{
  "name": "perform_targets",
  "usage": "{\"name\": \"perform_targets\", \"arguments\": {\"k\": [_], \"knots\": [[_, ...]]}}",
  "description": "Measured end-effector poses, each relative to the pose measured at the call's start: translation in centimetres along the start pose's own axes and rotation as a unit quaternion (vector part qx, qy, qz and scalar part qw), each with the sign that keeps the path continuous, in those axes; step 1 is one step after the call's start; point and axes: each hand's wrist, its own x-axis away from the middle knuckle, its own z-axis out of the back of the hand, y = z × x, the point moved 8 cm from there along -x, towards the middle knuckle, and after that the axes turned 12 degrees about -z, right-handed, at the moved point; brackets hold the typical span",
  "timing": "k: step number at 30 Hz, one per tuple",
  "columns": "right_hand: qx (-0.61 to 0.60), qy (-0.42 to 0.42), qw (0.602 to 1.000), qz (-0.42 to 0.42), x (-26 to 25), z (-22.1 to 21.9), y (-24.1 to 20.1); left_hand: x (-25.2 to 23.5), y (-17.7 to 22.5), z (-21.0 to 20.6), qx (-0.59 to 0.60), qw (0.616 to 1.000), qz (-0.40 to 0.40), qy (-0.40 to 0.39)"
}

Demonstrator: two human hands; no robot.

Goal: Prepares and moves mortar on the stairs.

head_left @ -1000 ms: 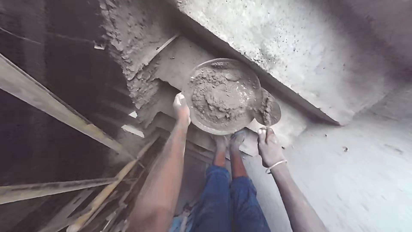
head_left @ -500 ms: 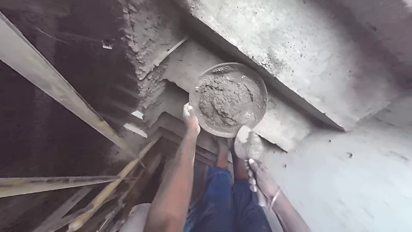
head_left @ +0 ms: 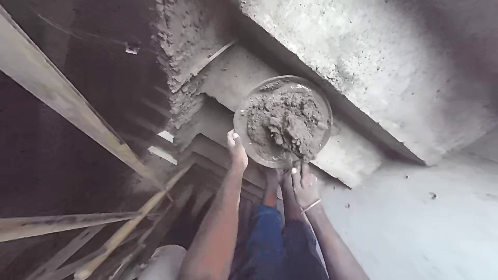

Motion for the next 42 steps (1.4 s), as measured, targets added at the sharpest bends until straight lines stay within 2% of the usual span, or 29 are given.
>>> {"name": "perform_targets", "arguments": {"k": [2,3,5,6,8,10,12,14,16,18,21,23,24,25,27,29,32,35,37,39,42], "knots": [[0.034,0.078,0.996,0.018,-0.3,0.0,-0.6,-0.4,0.2,0.0,0.006,1.0,-0.005,-0.009],[0.048,0.064,0.997,-0.007,-1.4,-1.1,-0.4,-0.5,0.4,0.2,0.012,1.0,-0.01,-0.012],[0.092,-0.037,0.991,-0.094,-4.3,-3.1,-0.2,-0.5,0.8,0.5,0.026,1.0,-0.009,-0.012],[0.093,-0.074,0.987,-0.11,-5.4,-2.7,-0.9,-0.8,1.3,0.2,0.036,0.999,-0.005,-0.013],[0.059,-0.105,0.989,-0.086,-4.8,0.1,-2.0,-1.1,1.6,0.4,0.032,0.999,0.021,-0.025],[0.045,-0.077,0.995,-0.039,-2.9,4.1,-1.4,-1.2,1.8,0.4,0.005,0.997,0.051,-0.051],[0.069,-0.058,0.994,-0.054,-2.5,8.4,-0.1,-1.6,2.3,0.3,-0.031,0.995,0.068,-0.07],[0.094,-0.053,0.99,-0.091,-5.3,10.7,2.4,-2.1,2.6,0.3,-0.066,0.992,0.073,-0.083],[0.081,-0.095,0.984,-0.128,-9.6,9.8,4.5,-2.5,2.6,0.0,-0.094,0.989,0.069,-0.091],[0.091,-0.138,0.976,-0.139,-11.4,7.0,3.3,-2.6,2.8,-0.1,-0.116,0.987,0.063,-0.096],[0.13,-0.189,0.971,-0.062,-8.6,4.8,-0.7,-2.6,3.1,-0.1,-0.129,0.985,0.057,-0.098],[0.09,-0.194,0.977,-0.019,-5.0,5.3,0.1,-2.6,3.1,0.0,-0.121,0.986,0.058,-0.101],[0.032,-0.191,0.981,-0.024,-3.3,5.6,1.5,-2.6,3.0,0.0,-0.117,0.986,0.057,-0.103],[-0.052,-0.177,0.981,-0.056,-1.9,5.8,3.5,-2.5,2.8,0.2,-0.114,0.986,0.057,-0.103],[-0.204,-0.126,0.956,-0.169,-0.9,5.6,7.0,-2.4,2.6,0.2,-0.114,0.987,0.053,-0.1],[-0.219,-0.102,0.935,-0.261,-2.0,3.5,8.0,-2.6,2.9,-0.1,-0.122,0.986,0.048,-0.1],[-0.212,-0.155,0.925,-0.276,-2.3,-1.1,4.0,-2.5,2.9,0.0,-0.123,0.986,0.055,-0.098],[-0.304,-0.218,0.898,-0.233,1.1,-0.2,0.9,-2.8,2.9,0.1,-0.112,0.987,0.059,-0.098],[-0.395,-0.258,0.856,-0.209,4.6,1.7,1.6,-2.5,2.7,0.1,-0.117,0.986,0.062,-0.104],[-0.468,-0.316,0.787,-0.247,7.8,2.1,3.7,-2.5,2.7,0.1,-0.123,0.985,0.059,-0.109],[-0.518,-0.412,0.647,-0.379,11.4,-2.0,6.5,-2.8,2.2,0.5,-0.132,0.983,0.051,-0.113]]}}
